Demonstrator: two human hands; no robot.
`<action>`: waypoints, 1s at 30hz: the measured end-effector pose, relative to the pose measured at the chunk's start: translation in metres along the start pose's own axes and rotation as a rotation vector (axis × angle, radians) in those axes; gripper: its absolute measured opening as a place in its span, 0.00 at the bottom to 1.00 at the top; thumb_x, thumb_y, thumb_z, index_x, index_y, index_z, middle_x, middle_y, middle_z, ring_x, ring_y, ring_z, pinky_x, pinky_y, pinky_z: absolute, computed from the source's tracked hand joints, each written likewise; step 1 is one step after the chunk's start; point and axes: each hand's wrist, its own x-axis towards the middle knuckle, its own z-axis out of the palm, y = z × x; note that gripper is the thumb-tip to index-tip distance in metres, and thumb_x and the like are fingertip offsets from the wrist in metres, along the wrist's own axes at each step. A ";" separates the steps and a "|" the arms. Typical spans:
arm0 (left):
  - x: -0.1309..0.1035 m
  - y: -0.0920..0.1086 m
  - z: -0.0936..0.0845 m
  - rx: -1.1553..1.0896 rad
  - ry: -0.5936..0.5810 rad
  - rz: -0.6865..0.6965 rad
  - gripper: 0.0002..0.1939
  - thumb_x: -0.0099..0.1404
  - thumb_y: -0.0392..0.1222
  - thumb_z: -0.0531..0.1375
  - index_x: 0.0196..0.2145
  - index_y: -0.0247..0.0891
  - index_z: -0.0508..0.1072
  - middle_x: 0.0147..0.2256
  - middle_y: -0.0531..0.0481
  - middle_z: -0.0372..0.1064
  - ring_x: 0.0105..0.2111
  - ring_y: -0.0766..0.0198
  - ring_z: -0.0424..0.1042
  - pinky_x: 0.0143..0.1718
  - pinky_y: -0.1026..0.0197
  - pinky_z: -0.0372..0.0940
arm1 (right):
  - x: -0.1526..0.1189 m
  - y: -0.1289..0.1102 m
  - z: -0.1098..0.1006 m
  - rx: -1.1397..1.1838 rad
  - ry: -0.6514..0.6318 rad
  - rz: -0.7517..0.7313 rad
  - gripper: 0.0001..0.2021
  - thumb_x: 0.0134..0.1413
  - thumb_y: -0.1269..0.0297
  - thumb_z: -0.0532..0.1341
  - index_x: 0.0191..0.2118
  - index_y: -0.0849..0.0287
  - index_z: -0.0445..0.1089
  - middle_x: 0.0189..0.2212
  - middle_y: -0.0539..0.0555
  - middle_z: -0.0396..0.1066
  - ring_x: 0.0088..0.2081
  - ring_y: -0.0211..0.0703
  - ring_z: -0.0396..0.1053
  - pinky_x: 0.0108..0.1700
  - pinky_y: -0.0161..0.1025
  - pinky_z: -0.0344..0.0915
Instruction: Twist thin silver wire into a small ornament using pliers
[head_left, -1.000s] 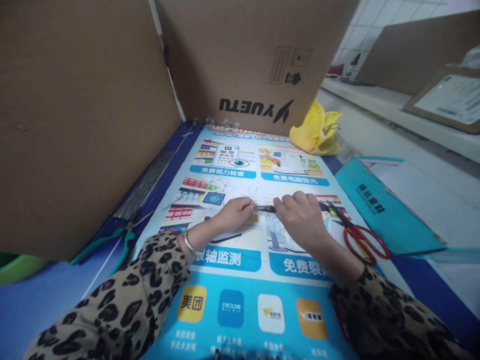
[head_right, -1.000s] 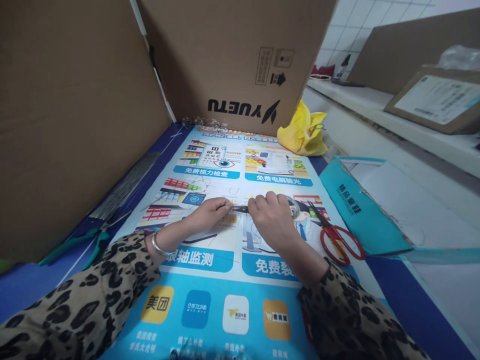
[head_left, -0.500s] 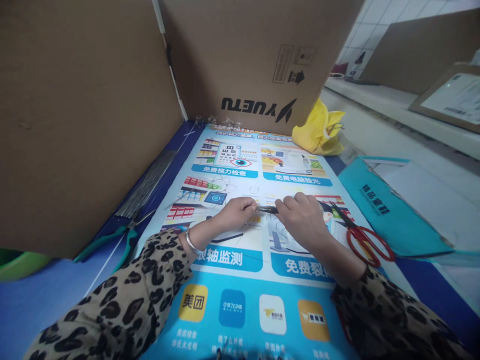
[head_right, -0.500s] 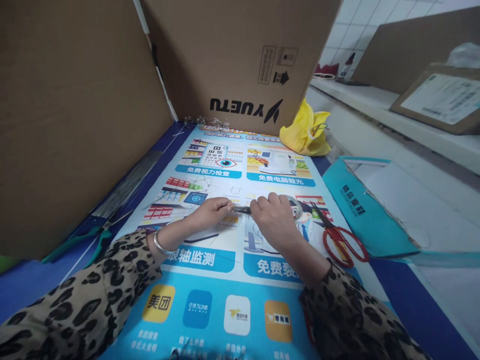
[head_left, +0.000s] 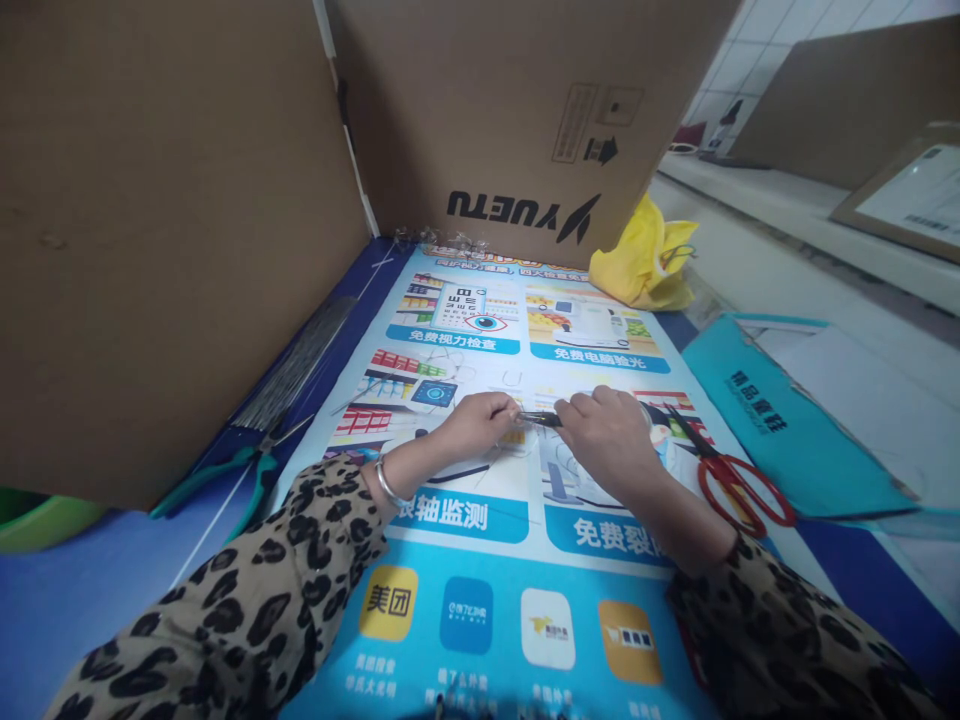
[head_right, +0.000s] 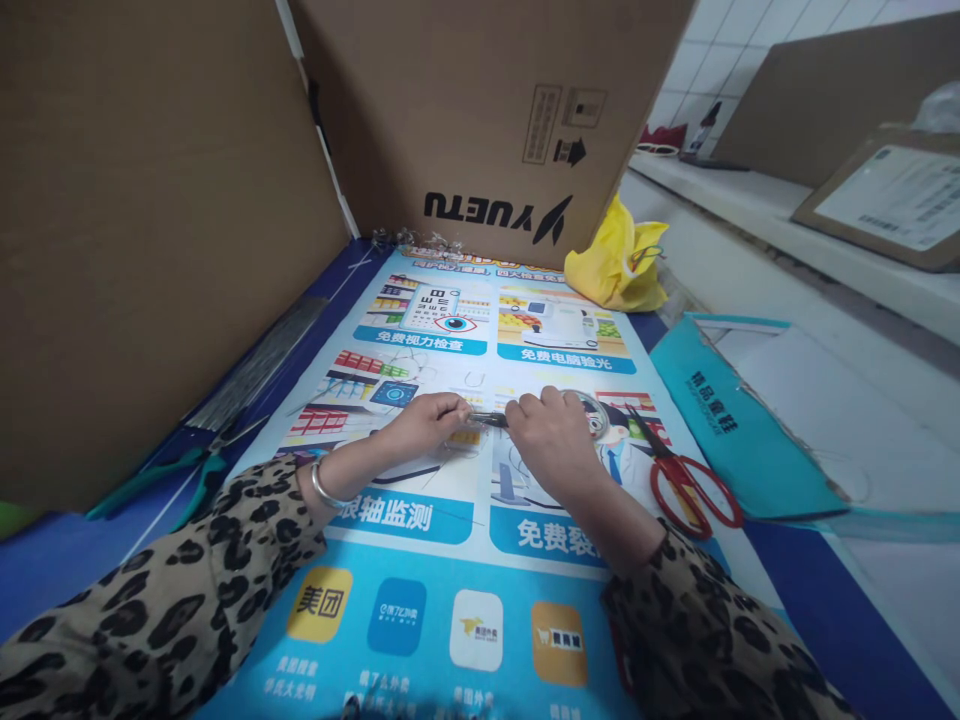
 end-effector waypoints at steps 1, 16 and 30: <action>0.000 0.000 0.000 0.004 -0.001 -0.001 0.11 0.59 0.40 0.49 0.24 0.36 0.66 0.23 0.54 0.63 0.26 0.67 0.61 0.28 0.66 0.55 | 0.000 0.000 0.000 0.008 -0.008 -0.002 0.05 0.54 0.68 0.56 0.31 0.59 0.69 0.26 0.54 0.69 0.32 0.45 0.57 0.32 0.40 0.40; 0.000 -0.002 0.001 -0.011 0.004 -0.010 0.12 0.60 0.41 0.49 0.26 0.36 0.70 0.25 0.54 0.67 0.27 0.67 0.64 0.28 0.66 0.56 | -0.001 -0.001 0.004 0.065 -0.049 0.006 0.08 0.55 0.66 0.55 0.30 0.60 0.69 0.26 0.55 0.69 0.32 0.45 0.58 0.33 0.41 0.42; -0.001 0.000 0.004 -0.075 0.014 -0.071 0.11 0.60 0.43 0.50 0.23 0.37 0.64 0.20 0.55 0.62 0.23 0.68 0.61 0.26 0.66 0.55 | -0.001 0.000 0.009 0.077 -0.071 0.030 0.08 0.53 0.61 0.57 0.31 0.60 0.70 0.27 0.55 0.69 0.32 0.46 0.59 0.33 0.40 0.43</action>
